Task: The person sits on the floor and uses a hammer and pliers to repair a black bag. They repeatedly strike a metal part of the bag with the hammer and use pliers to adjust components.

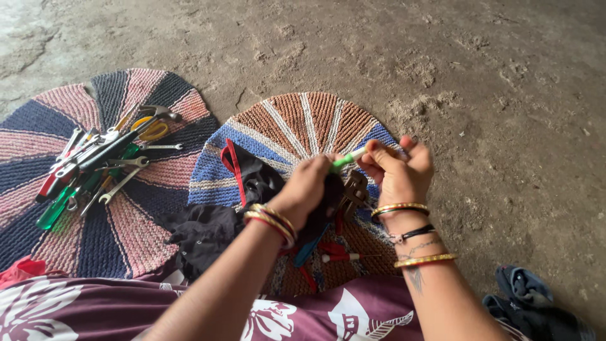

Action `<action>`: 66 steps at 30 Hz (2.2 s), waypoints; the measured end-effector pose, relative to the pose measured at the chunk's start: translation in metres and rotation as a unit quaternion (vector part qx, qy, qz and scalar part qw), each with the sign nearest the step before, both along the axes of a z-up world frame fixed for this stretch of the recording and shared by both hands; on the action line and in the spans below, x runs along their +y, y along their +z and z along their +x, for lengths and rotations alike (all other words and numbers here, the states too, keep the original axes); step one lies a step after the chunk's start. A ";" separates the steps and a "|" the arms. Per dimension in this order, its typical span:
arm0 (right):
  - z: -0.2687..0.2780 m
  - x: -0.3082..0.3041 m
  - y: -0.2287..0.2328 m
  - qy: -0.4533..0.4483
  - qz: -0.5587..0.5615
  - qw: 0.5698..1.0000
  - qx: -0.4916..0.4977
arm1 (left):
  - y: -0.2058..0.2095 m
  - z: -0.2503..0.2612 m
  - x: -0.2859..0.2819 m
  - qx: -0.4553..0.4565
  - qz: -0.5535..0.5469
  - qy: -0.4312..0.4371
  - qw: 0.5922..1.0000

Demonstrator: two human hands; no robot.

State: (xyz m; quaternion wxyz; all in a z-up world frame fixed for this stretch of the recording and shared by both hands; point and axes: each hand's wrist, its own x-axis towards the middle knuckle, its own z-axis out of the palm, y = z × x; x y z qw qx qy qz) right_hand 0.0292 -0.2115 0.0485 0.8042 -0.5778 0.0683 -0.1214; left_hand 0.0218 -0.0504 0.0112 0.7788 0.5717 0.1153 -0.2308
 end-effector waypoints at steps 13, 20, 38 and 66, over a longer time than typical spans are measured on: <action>-0.014 0.018 -0.004 0.110 -0.324 0.938 0.064 | -0.036 0.003 0.001 -0.144 0.293 0.139 0.935; -0.021 0.031 -0.011 0.047 -0.447 0.890 -0.072 | -0.001 0.001 -0.002 -0.139 -0.099 0.221 0.960; -0.034 0.053 0.002 0.108 -0.484 0.865 -0.080 | -0.011 0.015 0.035 -0.019 -0.068 0.365 0.928; 0.093 0.311 -0.124 0.326 0.017 0.896 0.300 | -0.064 -0.001 0.333 -0.132 0.104 0.365 0.915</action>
